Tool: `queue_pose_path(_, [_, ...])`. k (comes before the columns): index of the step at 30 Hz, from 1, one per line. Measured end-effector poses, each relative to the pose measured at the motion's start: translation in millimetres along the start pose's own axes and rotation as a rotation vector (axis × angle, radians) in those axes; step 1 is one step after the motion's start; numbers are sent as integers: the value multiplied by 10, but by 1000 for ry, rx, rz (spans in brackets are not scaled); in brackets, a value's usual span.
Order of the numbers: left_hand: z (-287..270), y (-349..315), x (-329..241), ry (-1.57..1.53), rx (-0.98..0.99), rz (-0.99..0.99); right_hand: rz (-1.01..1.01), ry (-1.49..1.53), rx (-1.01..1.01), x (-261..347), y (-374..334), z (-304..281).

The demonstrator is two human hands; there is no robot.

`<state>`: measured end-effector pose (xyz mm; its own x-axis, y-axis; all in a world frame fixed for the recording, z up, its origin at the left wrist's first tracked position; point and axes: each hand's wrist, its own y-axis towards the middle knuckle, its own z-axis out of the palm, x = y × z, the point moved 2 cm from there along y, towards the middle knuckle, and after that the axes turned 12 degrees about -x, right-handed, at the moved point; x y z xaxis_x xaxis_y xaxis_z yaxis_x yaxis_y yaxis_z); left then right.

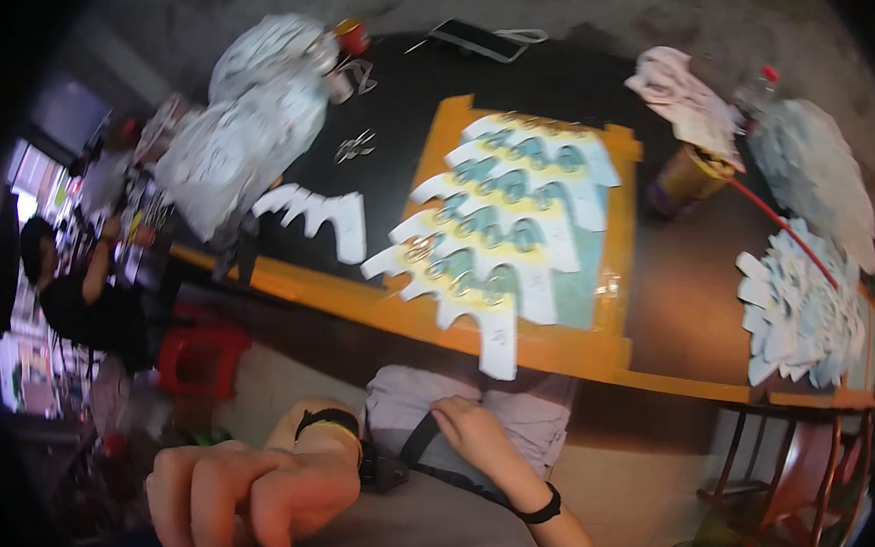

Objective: Painting decorative details on shoe components and then manually threading metal eyelets through pre-punched holes.

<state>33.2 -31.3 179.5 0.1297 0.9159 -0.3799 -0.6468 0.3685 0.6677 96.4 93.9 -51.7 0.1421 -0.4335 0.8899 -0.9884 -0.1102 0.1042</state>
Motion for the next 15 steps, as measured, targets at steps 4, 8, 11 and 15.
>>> queue_pose_path(4, [-39, -80, -280, -91, 229, 258, -27, -89, 39, 67, -28, 178])
queue_pose_path(8, [6, -238, -565, -83, 153, 373, -48, -119, 68, 131, 1, 394])
queue_pose_path(11, [108, -526, -842, -84, 32, 454, -75, -227, 103, 282, 41, 496])
queue_pose_path(15, [70, -722, -1063, 115, -141, 250, -137, -347, 141, 449, 73, 532])
